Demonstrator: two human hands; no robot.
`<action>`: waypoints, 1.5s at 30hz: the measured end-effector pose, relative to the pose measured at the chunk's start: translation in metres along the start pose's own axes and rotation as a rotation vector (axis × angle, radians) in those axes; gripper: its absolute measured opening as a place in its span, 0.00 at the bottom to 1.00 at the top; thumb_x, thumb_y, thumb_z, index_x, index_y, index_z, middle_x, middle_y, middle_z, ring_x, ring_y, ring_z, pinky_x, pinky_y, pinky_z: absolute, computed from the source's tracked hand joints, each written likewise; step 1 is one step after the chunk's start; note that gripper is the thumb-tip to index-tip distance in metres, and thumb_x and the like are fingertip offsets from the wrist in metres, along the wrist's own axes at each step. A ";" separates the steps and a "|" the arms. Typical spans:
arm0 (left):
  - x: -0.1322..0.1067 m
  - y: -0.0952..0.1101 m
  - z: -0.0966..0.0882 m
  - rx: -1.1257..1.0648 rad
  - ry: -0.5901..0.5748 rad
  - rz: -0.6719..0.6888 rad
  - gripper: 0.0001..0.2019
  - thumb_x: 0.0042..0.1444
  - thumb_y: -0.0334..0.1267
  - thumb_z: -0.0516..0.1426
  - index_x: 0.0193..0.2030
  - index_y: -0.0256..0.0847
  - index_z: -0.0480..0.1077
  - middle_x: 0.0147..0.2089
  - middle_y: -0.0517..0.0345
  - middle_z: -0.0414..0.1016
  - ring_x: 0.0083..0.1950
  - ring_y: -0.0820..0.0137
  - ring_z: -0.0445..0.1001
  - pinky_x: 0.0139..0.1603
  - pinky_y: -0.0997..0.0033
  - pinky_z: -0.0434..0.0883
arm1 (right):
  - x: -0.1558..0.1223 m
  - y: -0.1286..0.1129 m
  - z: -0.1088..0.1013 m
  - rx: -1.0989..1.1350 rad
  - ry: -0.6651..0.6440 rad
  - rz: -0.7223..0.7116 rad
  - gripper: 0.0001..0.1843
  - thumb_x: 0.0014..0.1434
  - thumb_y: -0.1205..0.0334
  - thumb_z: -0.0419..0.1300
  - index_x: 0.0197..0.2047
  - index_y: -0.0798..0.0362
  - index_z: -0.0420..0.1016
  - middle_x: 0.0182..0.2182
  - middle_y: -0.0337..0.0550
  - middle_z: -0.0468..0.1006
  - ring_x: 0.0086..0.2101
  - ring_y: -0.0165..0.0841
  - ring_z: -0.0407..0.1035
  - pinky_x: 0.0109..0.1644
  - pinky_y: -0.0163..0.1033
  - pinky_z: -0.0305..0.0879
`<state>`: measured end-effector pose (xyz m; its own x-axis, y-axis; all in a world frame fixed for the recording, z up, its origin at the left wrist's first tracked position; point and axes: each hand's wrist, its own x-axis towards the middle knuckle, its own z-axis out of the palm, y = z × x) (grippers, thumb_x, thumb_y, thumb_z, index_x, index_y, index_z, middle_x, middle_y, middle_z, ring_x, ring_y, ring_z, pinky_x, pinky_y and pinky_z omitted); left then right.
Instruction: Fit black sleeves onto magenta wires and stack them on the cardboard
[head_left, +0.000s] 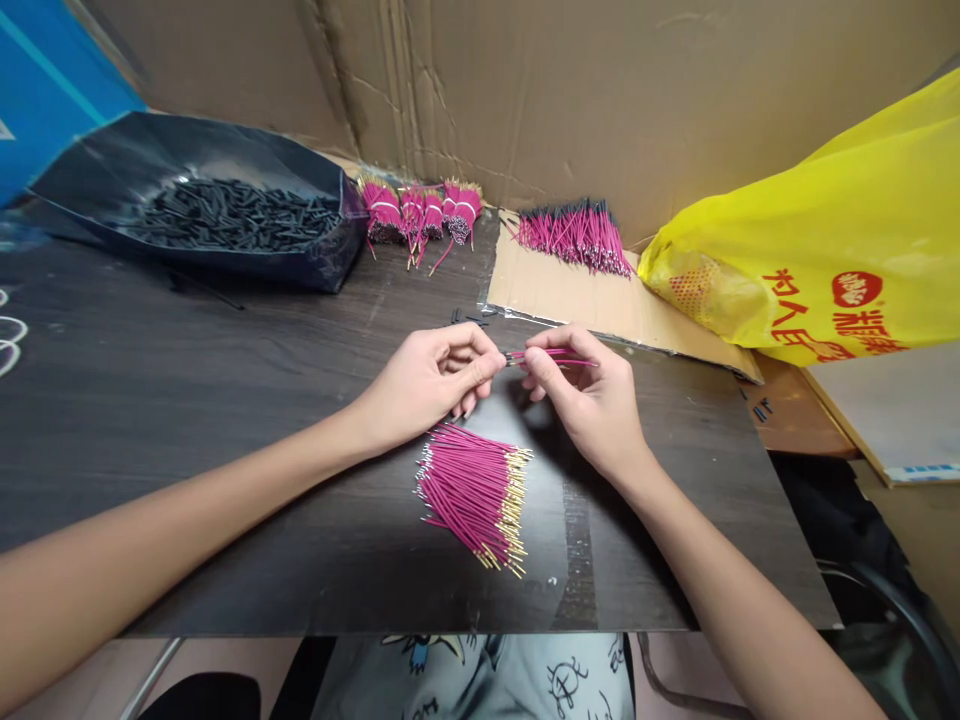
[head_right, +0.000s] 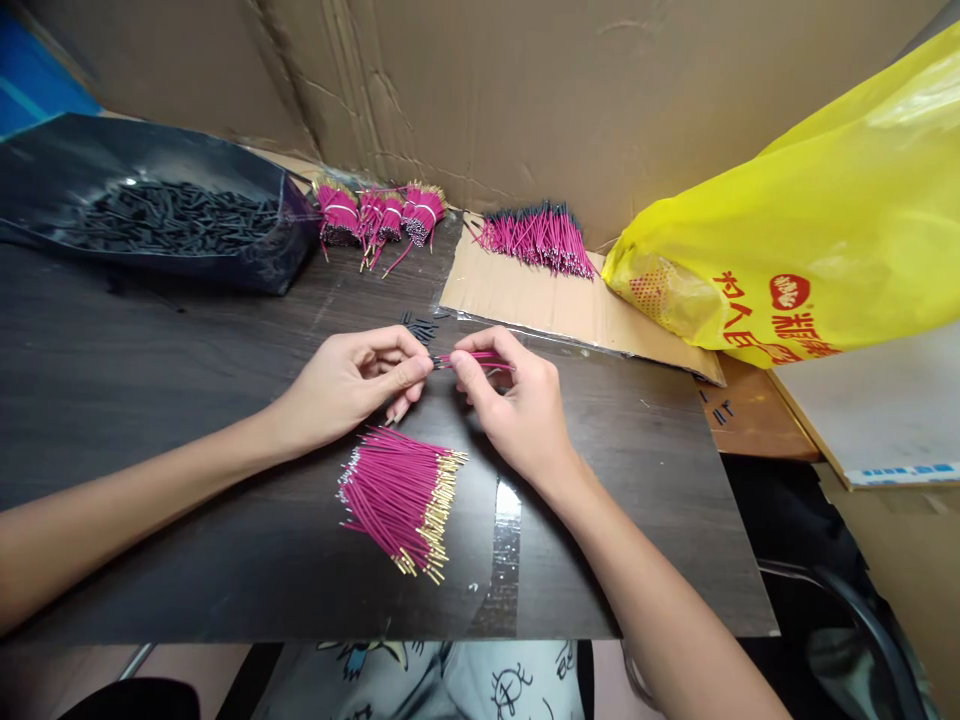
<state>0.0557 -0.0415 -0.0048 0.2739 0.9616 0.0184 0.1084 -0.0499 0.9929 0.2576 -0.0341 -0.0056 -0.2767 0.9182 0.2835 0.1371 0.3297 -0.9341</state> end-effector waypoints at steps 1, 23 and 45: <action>0.000 0.000 0.000 -0.003 0.001 -0.001 0.10 0.66 0.40 0.61 0.37 0.36 0.70 0.26 0.60 0.73 0.22 0.77 0.70 0.22 0.80 0.67 | 0.001 0.000 -0.001 -0.011 -0.013 0.014 0.11 0.68 0.53 0.65 0.42 0.53 0.76 0.32 0.39 0.79 0.28 0.28 0.74 0.34 0.35 0.72; 0.006 -0.007 -0.006 -0.396 -0.154 -0.042 0.14 0.66 0.44 0.64 0.39 0.35 0.70 0.32 0.53 0.79 0.23 0.73 0.75 0.23 0.76 0.74 | 0.009 0.002 -0.001 0.295 -0.039 0.278 0.21 0.58 0.45 0.72 0.36 0.55 0.74 0.27 0.39 0.79 0.24 0.28 0.74 0.29 0.34 0.75; 0.005 0.002 -0.009 -0.576 -0.201 -0.122 0.11 0.65 0.39 0.65 0.47 0.35 0.72 0.32 0.54 0.80 0.26 0.69 0.79 0.22 0.77 0.75 | 0.005 -0.001 0.006 0.526 -0.094 0.380 0.14 0.59 0.54 0.72 0.39 0.53 0.75 0.31 0.40 0.83 0.28 0.29 0.78 0.33 0.34 0.77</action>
<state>0.0488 -0.0340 -0.0021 0.4728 0.8786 -0.0665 -0.3675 0.2653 0.8914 0.2506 -0.0310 -0.0041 -0.3858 0.9187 -0.0847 -0.2350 -0.1866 -0.9539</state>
